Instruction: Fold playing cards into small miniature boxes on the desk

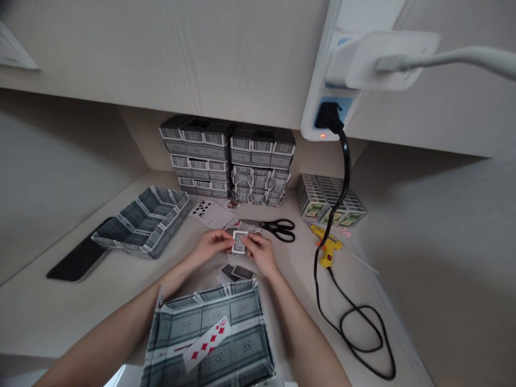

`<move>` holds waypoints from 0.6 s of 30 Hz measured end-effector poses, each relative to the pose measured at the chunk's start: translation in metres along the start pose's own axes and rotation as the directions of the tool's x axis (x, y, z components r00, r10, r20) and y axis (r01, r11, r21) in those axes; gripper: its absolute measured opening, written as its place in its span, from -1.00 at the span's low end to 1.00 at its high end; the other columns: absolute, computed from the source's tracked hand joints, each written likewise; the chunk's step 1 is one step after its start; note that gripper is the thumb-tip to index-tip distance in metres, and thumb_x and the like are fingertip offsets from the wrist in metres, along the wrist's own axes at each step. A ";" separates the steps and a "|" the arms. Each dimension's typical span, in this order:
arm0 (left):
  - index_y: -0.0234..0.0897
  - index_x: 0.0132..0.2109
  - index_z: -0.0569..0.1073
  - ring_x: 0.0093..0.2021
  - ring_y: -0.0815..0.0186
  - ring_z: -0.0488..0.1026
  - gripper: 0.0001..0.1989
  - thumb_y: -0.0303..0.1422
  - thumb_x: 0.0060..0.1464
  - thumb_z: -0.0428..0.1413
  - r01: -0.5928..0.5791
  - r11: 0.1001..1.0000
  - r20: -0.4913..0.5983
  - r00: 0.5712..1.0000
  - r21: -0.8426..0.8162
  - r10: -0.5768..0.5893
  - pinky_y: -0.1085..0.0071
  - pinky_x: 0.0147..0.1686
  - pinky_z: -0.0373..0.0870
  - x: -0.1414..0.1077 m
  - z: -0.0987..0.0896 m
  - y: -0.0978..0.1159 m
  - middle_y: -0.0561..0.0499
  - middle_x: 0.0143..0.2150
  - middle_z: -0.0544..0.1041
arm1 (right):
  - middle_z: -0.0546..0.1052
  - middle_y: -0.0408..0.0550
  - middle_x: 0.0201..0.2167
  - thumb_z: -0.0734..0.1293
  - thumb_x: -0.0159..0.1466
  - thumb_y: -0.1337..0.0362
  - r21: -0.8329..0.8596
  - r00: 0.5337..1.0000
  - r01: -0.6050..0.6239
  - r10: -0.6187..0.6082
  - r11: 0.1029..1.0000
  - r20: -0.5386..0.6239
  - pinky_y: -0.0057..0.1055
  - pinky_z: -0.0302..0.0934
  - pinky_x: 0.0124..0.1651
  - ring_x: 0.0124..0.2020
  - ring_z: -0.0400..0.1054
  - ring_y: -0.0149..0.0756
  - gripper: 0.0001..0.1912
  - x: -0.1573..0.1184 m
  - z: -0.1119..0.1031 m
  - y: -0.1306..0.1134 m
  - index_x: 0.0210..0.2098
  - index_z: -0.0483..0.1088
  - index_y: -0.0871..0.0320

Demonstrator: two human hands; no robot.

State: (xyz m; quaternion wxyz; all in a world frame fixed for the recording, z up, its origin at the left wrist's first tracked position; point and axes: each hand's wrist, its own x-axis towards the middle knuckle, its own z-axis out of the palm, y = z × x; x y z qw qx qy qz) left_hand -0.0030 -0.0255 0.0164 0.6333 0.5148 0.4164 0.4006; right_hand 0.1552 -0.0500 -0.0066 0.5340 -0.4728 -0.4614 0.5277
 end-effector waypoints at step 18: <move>-0.38 -0.47 0.47 -0.59 0.44 0.36 -0.74 -0.27 -0.32 0.26 0.046 0.999 -0.020 0.999 -0.023 -0.046 0.47 -0.47 0.34 0.000 0.000 -0.002 0.07 -0.57 0.47 | 0.16 -0.29 -0.78 0.36 -0.03 0.02 -0.047 0.999 -0.016 0.015 0.999 -0.031 -0.49 -0.20 -0.67 -0.74 -0.06 -0.52 -0.68 0.001 0.001 0.001 -0.49 0.42 0.18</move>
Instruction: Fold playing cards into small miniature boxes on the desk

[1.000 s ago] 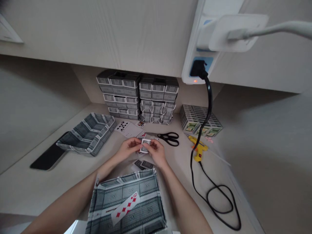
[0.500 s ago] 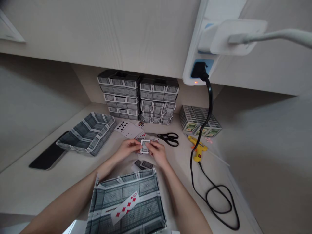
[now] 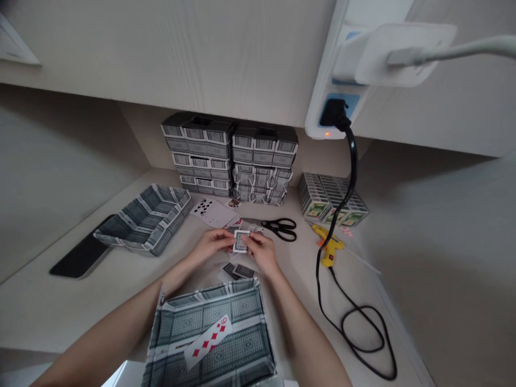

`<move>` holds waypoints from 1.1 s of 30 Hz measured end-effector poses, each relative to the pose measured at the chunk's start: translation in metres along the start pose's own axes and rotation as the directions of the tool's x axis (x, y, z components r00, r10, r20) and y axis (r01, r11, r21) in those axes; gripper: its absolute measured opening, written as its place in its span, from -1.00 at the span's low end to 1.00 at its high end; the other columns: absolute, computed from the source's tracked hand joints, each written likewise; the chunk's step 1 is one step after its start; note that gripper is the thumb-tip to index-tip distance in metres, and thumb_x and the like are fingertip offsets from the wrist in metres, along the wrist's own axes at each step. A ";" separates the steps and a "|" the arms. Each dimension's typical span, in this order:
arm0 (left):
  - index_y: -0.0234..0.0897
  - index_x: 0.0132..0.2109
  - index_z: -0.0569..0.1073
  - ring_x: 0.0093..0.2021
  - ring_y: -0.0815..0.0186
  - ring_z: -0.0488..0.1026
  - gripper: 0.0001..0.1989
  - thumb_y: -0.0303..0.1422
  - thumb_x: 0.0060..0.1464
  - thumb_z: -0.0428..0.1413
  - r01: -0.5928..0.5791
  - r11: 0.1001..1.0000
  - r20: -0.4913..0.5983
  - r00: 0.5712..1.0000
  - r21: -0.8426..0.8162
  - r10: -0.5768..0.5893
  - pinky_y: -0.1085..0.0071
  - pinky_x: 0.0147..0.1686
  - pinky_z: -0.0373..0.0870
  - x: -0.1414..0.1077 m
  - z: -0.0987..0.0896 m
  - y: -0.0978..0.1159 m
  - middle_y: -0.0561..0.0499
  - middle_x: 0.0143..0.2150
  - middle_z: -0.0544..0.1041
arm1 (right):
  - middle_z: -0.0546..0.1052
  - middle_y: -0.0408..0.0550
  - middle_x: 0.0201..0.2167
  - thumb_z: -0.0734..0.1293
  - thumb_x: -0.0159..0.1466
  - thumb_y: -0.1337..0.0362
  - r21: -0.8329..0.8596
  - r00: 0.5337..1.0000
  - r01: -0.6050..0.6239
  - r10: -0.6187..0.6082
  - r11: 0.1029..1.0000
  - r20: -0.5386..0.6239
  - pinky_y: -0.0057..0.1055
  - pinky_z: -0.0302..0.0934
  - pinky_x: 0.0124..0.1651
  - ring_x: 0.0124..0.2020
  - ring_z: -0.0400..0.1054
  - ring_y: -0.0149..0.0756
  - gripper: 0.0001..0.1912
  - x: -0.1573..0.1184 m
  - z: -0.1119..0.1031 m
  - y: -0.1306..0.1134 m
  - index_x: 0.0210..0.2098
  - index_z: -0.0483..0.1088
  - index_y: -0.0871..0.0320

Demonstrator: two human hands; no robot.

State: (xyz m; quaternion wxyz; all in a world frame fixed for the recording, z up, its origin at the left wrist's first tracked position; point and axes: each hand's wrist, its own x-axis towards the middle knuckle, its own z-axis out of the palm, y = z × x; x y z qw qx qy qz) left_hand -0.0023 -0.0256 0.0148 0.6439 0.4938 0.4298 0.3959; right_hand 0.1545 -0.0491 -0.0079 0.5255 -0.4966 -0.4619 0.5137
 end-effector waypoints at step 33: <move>-0.37 -0.49 0.48 -0.57 0.45 0.31 -0.79 -0.27 -0.24 0.21 -0.080 0.990 -0.001 0.997 0.118 0.080 0.53 -0.51 0.25 0.003 -0.005 -0.001 0.07 -0.60 0.43 | 0.22 -0.27 -0.78 0.36 0.00 0.02 0.008 1.000 0.007 -0.007 1.000 0.007 -0.50 -0.13 -0.64 -0.74 0.01 -0.52 -0.67 0.000 0.001 0.000 -0.60 0.34 0.19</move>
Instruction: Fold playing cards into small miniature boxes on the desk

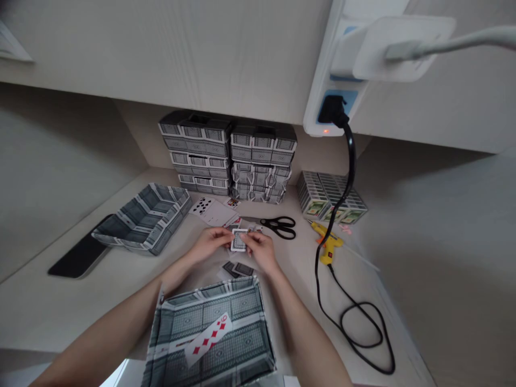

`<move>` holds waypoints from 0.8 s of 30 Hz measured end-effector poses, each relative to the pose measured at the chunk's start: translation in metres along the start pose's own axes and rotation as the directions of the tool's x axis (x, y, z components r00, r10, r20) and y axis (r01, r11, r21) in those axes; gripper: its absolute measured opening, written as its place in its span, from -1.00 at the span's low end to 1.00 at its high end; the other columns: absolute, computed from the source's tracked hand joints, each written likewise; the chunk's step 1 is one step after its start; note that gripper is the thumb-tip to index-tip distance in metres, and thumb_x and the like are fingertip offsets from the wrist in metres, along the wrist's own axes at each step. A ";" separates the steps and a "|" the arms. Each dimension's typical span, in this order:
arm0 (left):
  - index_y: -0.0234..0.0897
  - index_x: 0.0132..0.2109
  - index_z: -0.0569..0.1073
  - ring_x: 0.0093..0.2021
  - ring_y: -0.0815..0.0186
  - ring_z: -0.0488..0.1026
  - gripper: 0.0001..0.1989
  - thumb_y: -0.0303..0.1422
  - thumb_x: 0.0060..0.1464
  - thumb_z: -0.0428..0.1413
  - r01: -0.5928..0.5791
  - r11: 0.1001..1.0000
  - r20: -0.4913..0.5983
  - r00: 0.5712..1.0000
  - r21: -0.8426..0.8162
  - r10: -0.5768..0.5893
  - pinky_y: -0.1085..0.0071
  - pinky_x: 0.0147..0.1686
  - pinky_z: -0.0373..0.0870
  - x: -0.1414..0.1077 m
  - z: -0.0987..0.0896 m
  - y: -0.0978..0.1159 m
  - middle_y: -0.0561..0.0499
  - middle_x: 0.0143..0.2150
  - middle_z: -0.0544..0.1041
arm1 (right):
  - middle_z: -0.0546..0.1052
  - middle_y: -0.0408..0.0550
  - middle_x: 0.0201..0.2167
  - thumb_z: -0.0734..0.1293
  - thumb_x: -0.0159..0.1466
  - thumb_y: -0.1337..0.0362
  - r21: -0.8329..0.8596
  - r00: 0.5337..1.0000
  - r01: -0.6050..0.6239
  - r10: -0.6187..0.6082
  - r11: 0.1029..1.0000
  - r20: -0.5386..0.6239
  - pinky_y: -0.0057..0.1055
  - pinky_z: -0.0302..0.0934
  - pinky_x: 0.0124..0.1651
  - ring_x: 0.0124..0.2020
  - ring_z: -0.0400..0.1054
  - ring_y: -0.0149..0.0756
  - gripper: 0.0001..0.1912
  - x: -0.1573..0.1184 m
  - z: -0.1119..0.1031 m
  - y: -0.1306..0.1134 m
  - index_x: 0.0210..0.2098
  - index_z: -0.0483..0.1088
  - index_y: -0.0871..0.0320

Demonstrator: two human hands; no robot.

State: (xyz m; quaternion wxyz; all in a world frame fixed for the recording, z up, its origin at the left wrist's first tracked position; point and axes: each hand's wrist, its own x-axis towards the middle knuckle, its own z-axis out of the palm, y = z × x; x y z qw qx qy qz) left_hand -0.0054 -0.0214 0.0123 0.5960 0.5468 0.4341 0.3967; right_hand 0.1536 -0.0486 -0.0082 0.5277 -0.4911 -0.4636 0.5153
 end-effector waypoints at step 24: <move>-0.35 -0.50 0.46 -0.57 0.44 0.33 -0.80 -0.27 -0.24 0.21 -0.009 1.000 0.021 1.000 -0.019 0.009 0.51 -0.48 0.28 0.000 0.001 -0.001 0.08 -0.59 0.46 | 0.25 -0.29 -0.79 0.38 -0.04 0.04 0.041 1.000 -0.029 0.030 0.999 -0.008 -0.50 -0.14 -0.64 -0.75 0.02 -0.53 -0.68 0.001 0.000 0.001 -0.60 0.34 0.18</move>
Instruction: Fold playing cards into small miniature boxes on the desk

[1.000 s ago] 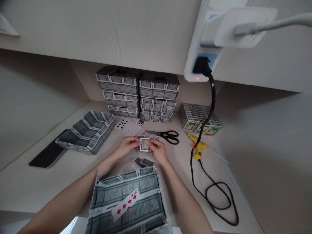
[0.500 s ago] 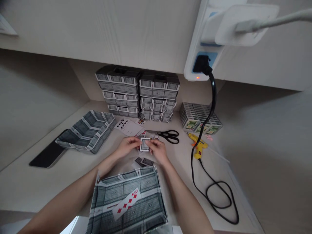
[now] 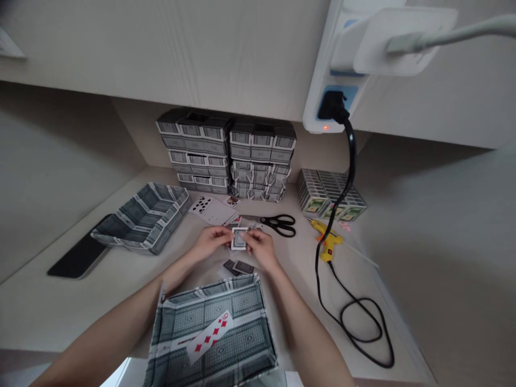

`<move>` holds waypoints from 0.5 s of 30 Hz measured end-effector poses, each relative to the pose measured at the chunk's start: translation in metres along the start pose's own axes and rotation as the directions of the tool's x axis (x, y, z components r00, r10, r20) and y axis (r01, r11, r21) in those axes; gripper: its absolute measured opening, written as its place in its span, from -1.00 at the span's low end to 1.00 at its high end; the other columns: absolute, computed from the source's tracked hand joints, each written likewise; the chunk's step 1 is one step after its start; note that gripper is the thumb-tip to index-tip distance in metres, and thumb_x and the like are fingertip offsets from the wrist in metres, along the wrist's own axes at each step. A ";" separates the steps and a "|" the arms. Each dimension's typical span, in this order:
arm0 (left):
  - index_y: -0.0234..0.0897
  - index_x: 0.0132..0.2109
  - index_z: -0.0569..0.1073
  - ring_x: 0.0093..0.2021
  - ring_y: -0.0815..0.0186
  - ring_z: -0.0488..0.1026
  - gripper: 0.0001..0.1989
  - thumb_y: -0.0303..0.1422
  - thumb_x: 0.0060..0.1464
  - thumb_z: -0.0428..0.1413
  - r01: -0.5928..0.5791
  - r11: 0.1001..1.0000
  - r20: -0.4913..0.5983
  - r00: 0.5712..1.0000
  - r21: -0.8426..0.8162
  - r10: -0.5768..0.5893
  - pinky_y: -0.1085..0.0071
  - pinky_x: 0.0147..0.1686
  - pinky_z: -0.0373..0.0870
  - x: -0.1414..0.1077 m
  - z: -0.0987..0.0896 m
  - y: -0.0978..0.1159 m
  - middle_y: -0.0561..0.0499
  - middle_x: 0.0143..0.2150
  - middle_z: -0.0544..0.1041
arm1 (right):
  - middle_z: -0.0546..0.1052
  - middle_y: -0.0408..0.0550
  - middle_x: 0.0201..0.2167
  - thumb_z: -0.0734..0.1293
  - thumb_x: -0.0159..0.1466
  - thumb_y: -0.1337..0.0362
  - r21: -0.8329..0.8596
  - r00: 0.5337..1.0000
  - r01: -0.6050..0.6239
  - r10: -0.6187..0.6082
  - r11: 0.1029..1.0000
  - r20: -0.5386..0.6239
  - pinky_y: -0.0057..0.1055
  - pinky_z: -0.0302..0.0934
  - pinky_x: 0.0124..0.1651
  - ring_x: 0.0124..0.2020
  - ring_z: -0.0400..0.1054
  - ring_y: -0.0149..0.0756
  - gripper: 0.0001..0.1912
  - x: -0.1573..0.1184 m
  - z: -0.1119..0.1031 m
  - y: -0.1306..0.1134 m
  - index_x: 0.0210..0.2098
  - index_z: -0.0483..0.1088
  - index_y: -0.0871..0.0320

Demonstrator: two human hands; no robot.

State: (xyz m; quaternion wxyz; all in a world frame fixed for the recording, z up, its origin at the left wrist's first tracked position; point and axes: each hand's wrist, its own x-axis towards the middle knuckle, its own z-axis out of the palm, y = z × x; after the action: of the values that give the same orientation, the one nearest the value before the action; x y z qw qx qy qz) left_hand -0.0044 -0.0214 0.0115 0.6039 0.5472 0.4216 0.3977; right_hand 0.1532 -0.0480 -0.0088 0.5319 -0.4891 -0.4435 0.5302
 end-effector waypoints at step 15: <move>-0.37 -0.50 0.46 -0.57 0.45 0.32 -0.81 -0.29 -0.22 0.19 -0.012 1.000 0.006 1.000 0.025 0.012 0.53 -0.49 0.26 0.001 -0.001 -0.004 0.08 -0.60 0.45 | 0.25 -0.30 -0.80 0.40 -0.06 0.07 0.016 1.000 -0.002 0.002 1.000 0.007 -0.51 -0.14 -0.66 -0.76 0.02 -0.54 -0.69 0.001 0.000 0.000 -0.62 0.32 0.18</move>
State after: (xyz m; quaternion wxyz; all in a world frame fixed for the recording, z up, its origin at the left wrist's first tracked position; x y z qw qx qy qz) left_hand -0.0051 -0.0202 0.0075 0.5957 0.5583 0.4217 0.3944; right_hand 0.1535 -0.0469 -0.0093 0.5338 -0.4836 -0.4404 0.5360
